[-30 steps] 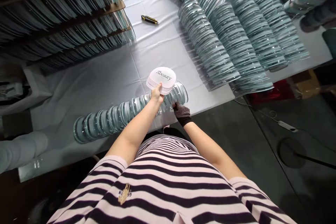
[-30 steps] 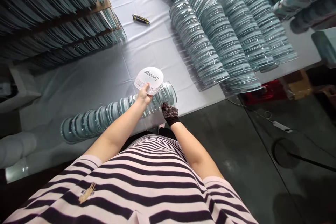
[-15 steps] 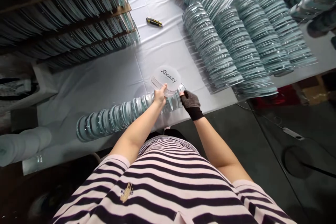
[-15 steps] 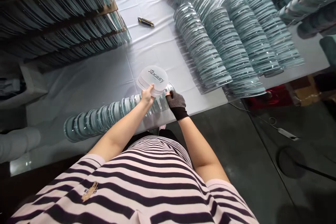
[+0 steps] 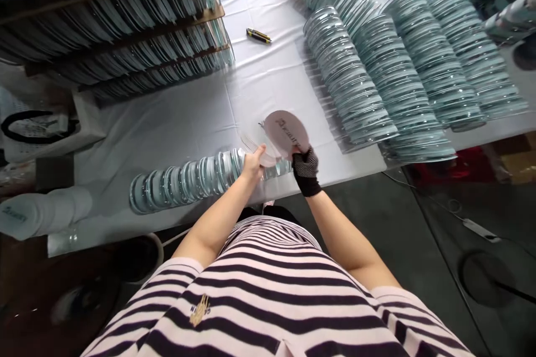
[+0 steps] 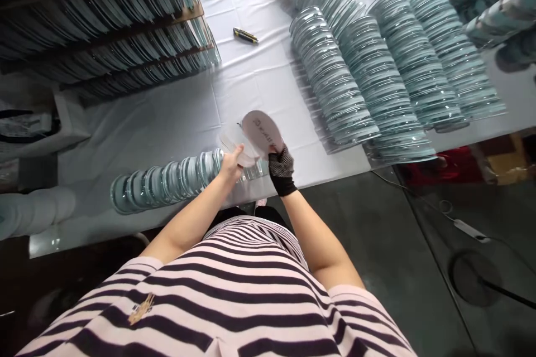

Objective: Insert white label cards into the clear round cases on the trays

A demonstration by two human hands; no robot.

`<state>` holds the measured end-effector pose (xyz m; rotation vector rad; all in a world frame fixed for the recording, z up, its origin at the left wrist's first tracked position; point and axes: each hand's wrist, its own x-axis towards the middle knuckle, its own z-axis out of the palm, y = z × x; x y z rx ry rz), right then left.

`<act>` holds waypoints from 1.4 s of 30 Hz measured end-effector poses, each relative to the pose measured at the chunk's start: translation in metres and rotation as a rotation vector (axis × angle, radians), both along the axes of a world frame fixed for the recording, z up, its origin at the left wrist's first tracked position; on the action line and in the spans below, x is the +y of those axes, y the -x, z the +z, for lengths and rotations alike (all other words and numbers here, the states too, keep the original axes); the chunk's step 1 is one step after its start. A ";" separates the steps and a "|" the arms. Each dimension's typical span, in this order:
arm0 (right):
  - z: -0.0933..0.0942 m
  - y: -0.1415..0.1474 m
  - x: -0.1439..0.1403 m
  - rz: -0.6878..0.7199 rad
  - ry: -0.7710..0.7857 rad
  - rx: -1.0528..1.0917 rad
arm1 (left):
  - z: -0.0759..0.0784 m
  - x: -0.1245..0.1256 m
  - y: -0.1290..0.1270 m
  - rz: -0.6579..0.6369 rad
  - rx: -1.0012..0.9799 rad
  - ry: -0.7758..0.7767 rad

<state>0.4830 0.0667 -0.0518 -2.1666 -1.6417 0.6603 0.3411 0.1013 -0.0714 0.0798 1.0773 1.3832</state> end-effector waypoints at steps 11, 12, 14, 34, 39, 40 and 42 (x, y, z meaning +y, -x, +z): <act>-0.011 0.005 -0.098 0.383 0.361 -0.219 | -0.007 0.037 0.028 0.158 -0.025 0.111; -0.014 0.014 -0.088 0.384 0.378 -0.228 | -0.008 0.036 0.028 0.155 -0.027 0.111; -0.020 0.030 -0.064 0.397 0.390 -0.242 | -0.010 0.034 0.027 0.141 -0.034 0.098; -0.025 0.046 -0.044 0.322 0.300 -0.142 | -0.013 0.034 0.032 0.132 -0.040 0.082; -0.029 0.048 -0.030 0.327 0.293 -0.160 | -0.010 0.033 0.032 0.117 -0.044 0.104; -0.031 0.047 -0.028 0.338 0.288 -0.163 | -0.010 0.033 0.032 0.115 -0.054 0.116; -0.036 0.046 -0.025 0.357 0.267 -0.176 | -0.011 0.035 0.034 0.101 -0.085 0.124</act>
